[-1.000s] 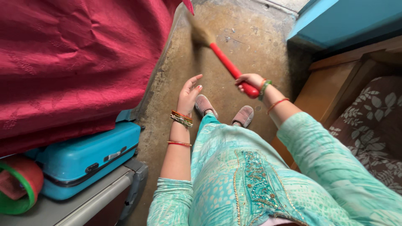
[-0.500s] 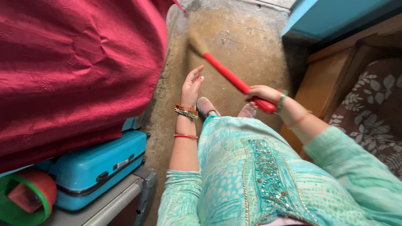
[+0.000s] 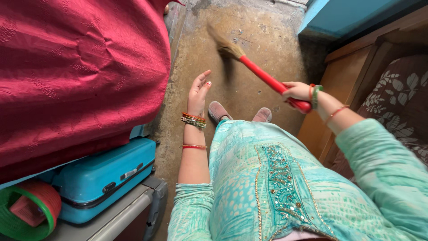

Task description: The person sweeps a concrete floor with a broom and collects debris into a dustpan. They then walk to a balcony and empty the dustpan outside before returning inside and placing the broom and dustpan against a wall.

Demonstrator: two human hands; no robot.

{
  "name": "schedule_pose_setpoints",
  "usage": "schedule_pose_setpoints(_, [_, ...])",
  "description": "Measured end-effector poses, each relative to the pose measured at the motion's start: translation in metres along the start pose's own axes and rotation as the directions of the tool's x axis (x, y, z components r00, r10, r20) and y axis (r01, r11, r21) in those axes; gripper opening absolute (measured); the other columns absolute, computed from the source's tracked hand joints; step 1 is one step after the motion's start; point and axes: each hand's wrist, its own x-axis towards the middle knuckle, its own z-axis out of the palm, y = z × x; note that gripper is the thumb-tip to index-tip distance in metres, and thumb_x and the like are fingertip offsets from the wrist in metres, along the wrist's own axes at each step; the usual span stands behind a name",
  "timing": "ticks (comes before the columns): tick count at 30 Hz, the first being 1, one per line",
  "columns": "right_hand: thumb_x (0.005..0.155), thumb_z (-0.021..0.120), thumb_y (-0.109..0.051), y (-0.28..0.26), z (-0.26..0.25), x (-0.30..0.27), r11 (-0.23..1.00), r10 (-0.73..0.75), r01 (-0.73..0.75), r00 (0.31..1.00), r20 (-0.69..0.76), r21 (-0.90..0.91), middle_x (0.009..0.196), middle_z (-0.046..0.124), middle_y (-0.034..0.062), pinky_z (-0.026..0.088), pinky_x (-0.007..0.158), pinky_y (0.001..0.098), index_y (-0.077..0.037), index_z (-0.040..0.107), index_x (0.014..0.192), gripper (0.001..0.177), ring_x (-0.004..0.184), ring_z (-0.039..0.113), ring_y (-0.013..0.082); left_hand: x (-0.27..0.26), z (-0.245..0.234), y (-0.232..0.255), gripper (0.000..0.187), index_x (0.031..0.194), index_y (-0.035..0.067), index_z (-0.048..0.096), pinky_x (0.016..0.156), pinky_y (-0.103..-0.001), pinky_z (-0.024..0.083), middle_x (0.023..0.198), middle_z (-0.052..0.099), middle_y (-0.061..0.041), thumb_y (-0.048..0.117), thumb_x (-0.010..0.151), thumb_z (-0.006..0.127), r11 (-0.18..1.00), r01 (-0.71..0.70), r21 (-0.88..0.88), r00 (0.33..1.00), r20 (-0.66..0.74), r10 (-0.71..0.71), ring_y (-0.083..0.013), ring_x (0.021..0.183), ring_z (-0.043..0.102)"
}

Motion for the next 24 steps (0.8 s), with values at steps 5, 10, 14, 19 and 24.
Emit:
schedule_pose_setpoints(5, [0.082, 0.064, -0.007, -0.025, -0.009, -0.068, 0.973, 0.043, -0.043, 0.999, -0.007, -0.225, 0.078, 0.06, 0.0076, 0.052, 0.05, 0.035, -0.021, 0.041, 0.152, 0.075, 0.058, 0.059, 0.0178, 0.005, 0.003, 0.007, 0.043, 0.143, 0.002, 0.055, 0.119, -0.036, 0.035, 0.149, 0.055, -0.009, 0.007, 0.101, 0.057, 1.0, 0.008, -0.012, 1.0, -0.011, -0.008, -0.0202, 0.139, 0.048])
schedule_pose_setpoints(10, [0.079, 0.066, -0.004, -0.034, -0.004, -0.076, 0.971, 0.081, -0.056, 0.992, 0.098, -0.232, 0.08, 0.062, 0.0059, 0.052, 0.053, 0.0349, -0.018, 0.035, 0.158, 0.086, 0.061, 0.06, 0.0171, 0.012, 0.02, 0.016, 0.045, 0.145, 0.002, 0.054, 0.116, -0.035, 0.035, 0.148, 0.056, -0.009, 0.006, 0.101, 0.057, 1.0, 0.022, -0.008, 0.999, 0.035, -0.022, -0.0196, 0.137, 0.048])
schedule_pose_setpoints(14, [0.081, 0.064, -0.006, -0.029, -0.014, -0.059, 0.961, 0.178, -0.153, 0.979, 0.096, -0.228, 0.081, 0.061, 0.0068, 0.05, 0.054, 0.0338, -0.021, 0.034, 0.159, 0.085, 0.062, 0.058, 0.0162, 0.022, 0.026, 0.026, 0.045, 0.145, 0.001, 0.053, 0.118, -0.035, 0.034, 0.149, 0.055, -0.01, 0.006, 0.101, 0.057, 0.999, -0.036, -0.024, 0.997, 0.06, 0.038, -0.0202, 0.139, 0.048])
schedule_pose_setpoints(19, [0.082, 0.063, -0.002, -0.017, -0.027, -0.071, 0.901, 0.167, -0.134, 0.985, 0.045, -0.412, 0.081, 0.061, 0.0099, 0.053, 0.055, 0.0358, -0.013, 0.043, 0.155, 0.077, 0.062, 0.059, 0.0173, 0.01, 0.022, 0.03, 0.045, 0.145, 0.003, 0.053, 0.12, -0.035, 0.034, 0.15, 0.053, -0.01, 0.007, 0.101, 0.056, 0.999, -0.023, -0.048, 0.999, 0.038, 0.025, -0.021, 0.141, 0.046])
schedule_pose_setpoints(24, [0.084, 0.063, -0.004, -0.015, -0.04, -0.097, 0.847, 0.152, -0.141, 0.988, -0.022, -0.513, 0.087, 0.065, 0.0066, 0.057, 0.061, 0.0362, -0.02, 0.034, 0.156, 0.08, 0.067, 0.063, 0.017, 0.006, 0.033, 0.023, 0.046, 0.145, 0.005, 0.053, 0.117, -0.036, 0.034, 0.151, 0.053, -0.008, 0.01, 0.1, 0.057, 0.999, 0.016, -0.03, 1.0, 0.0, -0.016, -0.0205, 0.143, 0.044])
